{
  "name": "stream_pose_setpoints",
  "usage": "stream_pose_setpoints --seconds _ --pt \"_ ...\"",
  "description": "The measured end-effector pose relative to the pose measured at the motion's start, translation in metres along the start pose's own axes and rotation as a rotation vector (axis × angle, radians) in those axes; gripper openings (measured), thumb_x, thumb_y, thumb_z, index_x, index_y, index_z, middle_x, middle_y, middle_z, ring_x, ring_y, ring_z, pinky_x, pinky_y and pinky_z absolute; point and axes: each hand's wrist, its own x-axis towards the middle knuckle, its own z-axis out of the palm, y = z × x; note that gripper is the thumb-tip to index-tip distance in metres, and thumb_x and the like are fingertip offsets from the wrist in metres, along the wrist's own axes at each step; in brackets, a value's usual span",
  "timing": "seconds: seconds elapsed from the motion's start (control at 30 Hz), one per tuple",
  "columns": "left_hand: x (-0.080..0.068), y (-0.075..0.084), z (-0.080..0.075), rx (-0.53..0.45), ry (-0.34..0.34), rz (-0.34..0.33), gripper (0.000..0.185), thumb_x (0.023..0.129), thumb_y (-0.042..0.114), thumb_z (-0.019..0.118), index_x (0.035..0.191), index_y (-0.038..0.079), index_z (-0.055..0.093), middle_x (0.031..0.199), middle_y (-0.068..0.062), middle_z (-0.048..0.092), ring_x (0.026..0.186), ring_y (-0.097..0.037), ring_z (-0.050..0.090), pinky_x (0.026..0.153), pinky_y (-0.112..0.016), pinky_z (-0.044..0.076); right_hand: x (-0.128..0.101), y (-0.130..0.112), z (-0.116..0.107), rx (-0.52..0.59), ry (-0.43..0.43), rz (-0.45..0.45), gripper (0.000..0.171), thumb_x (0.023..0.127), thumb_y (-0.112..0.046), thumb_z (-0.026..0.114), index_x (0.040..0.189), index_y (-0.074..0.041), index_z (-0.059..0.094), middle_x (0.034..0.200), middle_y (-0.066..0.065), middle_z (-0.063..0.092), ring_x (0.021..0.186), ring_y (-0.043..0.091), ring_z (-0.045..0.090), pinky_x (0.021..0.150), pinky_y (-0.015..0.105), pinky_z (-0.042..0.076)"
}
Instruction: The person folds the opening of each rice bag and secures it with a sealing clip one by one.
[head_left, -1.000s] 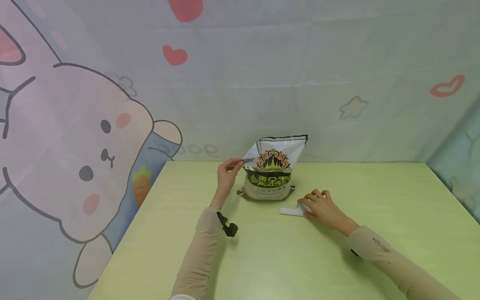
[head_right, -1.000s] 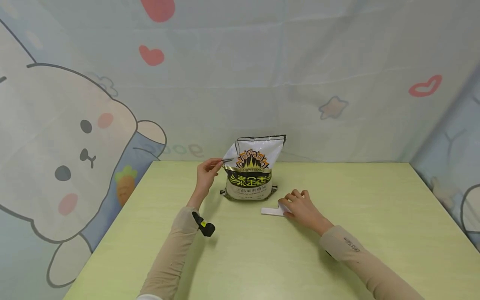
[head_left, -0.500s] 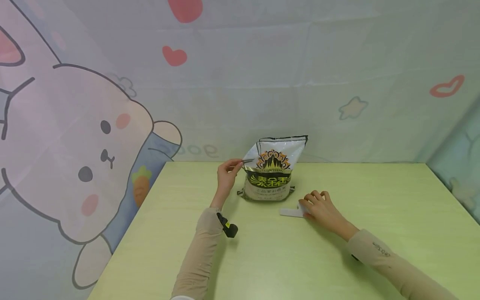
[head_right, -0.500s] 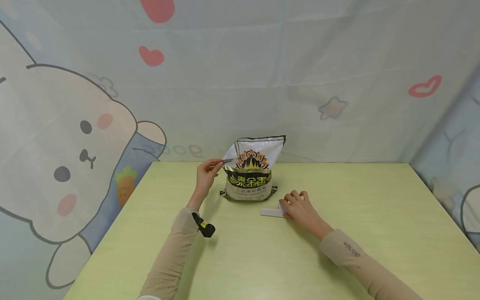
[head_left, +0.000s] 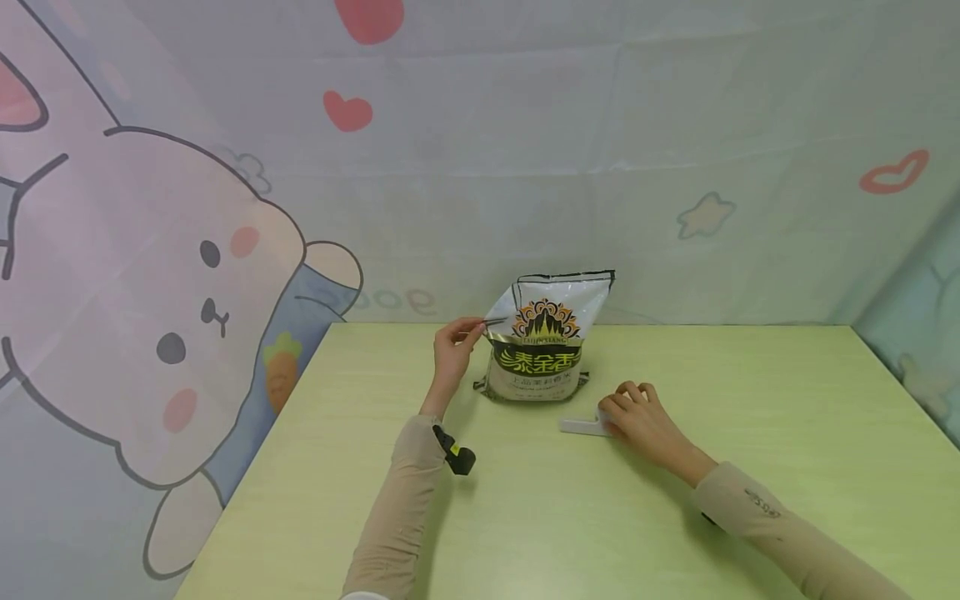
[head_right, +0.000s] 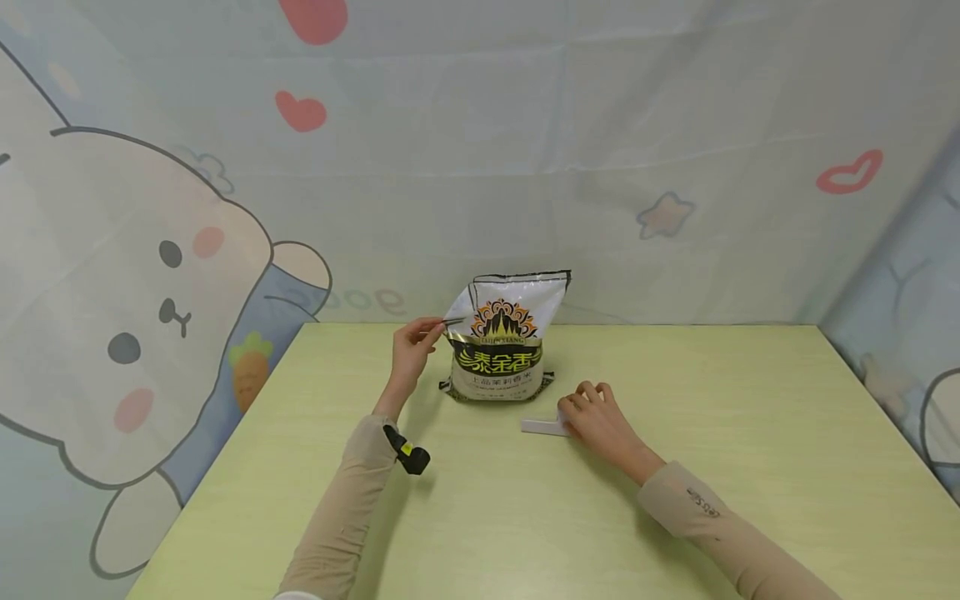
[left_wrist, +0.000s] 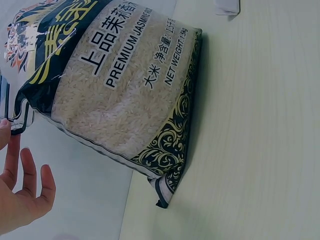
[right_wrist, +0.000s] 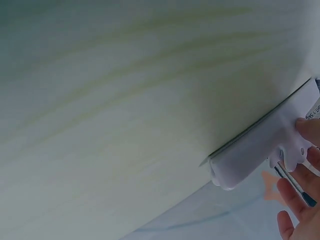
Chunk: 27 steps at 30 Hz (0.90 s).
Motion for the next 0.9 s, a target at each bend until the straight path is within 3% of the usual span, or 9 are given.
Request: stream_pose_setpoints --seconds 0.13,0.33,0.53,0.67,0.9 --pt "0.003 -0.012 0.001 0.011 0.000 0.006 0.014 0.083 0.009 0.061 0.092 0.000 0.068 0.085 -0.014 0.067 0.062 -0.006 0.052 0.053 -0.017 0.041 -0.001 -0.001 -0.001 0.002 0.012 -0.012 0.027 0.071 -0.019 0.073 0.091 -0.014 0.056 0.083 0.001 0.065 0.087 0.022 0.049 0.076 0.043 0.034" --pt "0.004 -0.017 0.003 0.022 0.029 -0.014 0.017 0.082 0.012 0.063 0.092 -0.001 0.068 0.088 -0.019 0.066 0.063 -0.004 0.050 0.054 -0.016 0.041 -0.001 -0.002 -0.002 0.002 0.006 -0.016 0.028 0.071 -0.020 0.073 0.093 -0.014 0.057 0.086 0.001 0.065 0.087 0.021 0.049 0.076 0.043 0.034" --pt "0.003 -0.014 0.003 0.004 0.027 -0.028 0.017 0.083 0.011 0.062 0.093 -0.001 0.068 0.091 -0.022 0.065 0.065 -0.008 0.051 0.055 -0.015 0.040 0.001 -0.004 -0.008 -0.009 -0.037 -0.012 0.032 0.072 -0.020 0.072 0.101 -0.012 0.060 0.092 0.001 0.063 0.088 0.021 0.049 0.076 0.043 0.035" --pt "0.005 -0.018 0.003 0.010 0.030 -0.027 0.017 0.083 0.012 0.063 0.093 0.000 0.068 0.091 -0.021 0.065 0.064 -0.003 0.050 0.055 -0.016 0.041 0.002 -0.006 -0.013 0.000 -0.071 -0.007 0.029 0.071 -0.019 0.073 0.098 -0.013 0.062 0.091 0.001 0.060 0.087 0.021 0.049 0.076 0.043 0.035" --pt "0.006 -0.019 0.003 -0.005 0.018 -0.047 0.019 0.083 0.014 0.063 0.094 -0.001 0.068 0.092 -0.022 0.065 0.065 -0.005 0.049 0.055 -0.015 0.040 0.003 -0.009 -0.017 -0.003 -0.066 -0.029 0.025 0.070 -0.018 0.074 0.092 -0.014 0.062 0.088 0.000 0.059 0.083 0.020 0.051 0.075 0.042 0.035"
